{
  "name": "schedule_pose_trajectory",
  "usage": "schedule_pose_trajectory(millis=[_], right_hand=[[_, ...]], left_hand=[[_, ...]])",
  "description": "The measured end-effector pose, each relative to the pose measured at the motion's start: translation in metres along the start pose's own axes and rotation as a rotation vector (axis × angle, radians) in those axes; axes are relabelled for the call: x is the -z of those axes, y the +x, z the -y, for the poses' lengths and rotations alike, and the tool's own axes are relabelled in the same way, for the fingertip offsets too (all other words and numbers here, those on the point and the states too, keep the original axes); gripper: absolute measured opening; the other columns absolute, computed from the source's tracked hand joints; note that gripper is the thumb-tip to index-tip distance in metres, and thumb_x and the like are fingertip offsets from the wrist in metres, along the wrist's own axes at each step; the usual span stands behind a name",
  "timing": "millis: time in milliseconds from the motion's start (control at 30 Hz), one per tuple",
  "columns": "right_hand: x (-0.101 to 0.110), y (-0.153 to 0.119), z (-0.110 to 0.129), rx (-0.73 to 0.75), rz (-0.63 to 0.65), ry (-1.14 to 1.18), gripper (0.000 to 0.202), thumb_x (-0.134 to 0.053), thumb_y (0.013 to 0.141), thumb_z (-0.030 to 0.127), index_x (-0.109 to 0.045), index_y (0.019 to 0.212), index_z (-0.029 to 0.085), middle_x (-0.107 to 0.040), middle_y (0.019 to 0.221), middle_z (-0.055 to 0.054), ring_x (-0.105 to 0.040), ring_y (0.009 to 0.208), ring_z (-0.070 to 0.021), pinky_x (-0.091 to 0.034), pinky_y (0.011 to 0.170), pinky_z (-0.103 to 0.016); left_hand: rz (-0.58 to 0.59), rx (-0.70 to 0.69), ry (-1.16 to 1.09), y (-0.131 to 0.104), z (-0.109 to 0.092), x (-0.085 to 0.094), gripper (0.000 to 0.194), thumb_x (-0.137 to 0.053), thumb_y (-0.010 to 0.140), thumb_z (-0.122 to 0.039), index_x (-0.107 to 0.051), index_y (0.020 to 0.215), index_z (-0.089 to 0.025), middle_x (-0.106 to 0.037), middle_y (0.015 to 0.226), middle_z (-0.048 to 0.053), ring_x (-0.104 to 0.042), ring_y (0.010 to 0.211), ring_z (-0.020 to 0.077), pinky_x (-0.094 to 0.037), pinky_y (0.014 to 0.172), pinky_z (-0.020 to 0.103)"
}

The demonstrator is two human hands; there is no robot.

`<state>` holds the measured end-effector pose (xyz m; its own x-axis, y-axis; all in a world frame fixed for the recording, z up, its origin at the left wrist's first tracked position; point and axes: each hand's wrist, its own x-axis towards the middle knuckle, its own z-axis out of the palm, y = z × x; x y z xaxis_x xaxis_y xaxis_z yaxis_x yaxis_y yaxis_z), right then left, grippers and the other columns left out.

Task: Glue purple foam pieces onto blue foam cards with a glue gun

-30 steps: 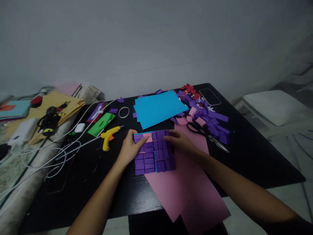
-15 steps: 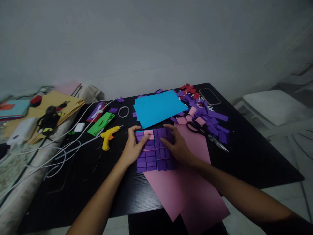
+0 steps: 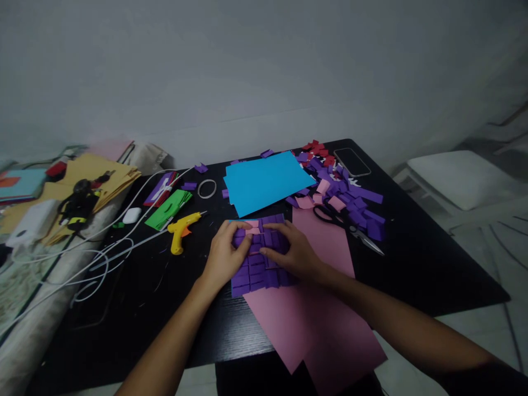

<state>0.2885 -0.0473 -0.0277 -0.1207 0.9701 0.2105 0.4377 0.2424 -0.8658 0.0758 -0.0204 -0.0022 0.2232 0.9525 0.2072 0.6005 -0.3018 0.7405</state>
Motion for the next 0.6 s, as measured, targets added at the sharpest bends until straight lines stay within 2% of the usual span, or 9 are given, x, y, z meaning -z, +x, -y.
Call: schedule_pose_trajectory(millis=[100,200,367,600], right_hand=[[0.000,-0.002,0.000,0.001,0.047,-0.019,0.058,-0.088,0.080,0.033,-0.068,0.135,0.030,-0.068,0.128,-0.010,-0.068,0.119,-0.0309,-0.056,0.105,-0.053],[-0.001,-0.003,0.000,0.016,0.075,0.014,0.048,-0.082,0.085,0.024,-0.071,0.131,0.031,-0.064,0.131,-0.009,-0.068,0.120,-0.0279,-0.056,0.107,-0.051],[-0.003,-0.002,-0.005,0.008,0.056,0.020,0.042,-0.077,0.086,0.016,-0.075,0.127,0.028,-0.063,0.129,-0.009,-0.069,0.118,-0.0268,-0.056,0.108,-0.050],[-0.009,-0.004,-0.010,0.089,0.018,-0.014,0.042,-0.074,0.089,0.019,-0.074,0.131,0.026,-0.063,0.130,-0.012,-0.070,0.117,-0.0285,-0.058,0.106,-0.053]], left_hand=[[0.002,-0.025,0.044,-0.001,0.000,0.000,0.021,-0.068,0.095,-0.034,-0.074,0.112,-0.025,-0.071,0.110,0.007,-0.068,0.088,0.0226,-0.055,0.077,0.035],[0.014,-0.062,0.049,-0.001,0.000,0.001,0.018,-0.067,0.096,-0.029,-0.076,0.110,-0.025,-0.070,0.110,0.007,-0.070,0.101,0.0256,-0.056,0.091,0.039],[0.018,-0.068,0.096,-0.002,0.000,0.001,0.020,-0.062,0.100,-0.028,-0.081,0.106,-0.027,-0.067,0.103,0.007,-0.069,0.092,0.0234,-0.057,0.086,0.038],[0.009,-0.102,0.194,-0.005,-0.007,-0.001,0.022,-0.063,0.101,-0.029,-0.079,0.114,-0.022,-0.066,0.108,0.008,-0.071,0.095,0.0224,-0.060,0.091,0.040]])
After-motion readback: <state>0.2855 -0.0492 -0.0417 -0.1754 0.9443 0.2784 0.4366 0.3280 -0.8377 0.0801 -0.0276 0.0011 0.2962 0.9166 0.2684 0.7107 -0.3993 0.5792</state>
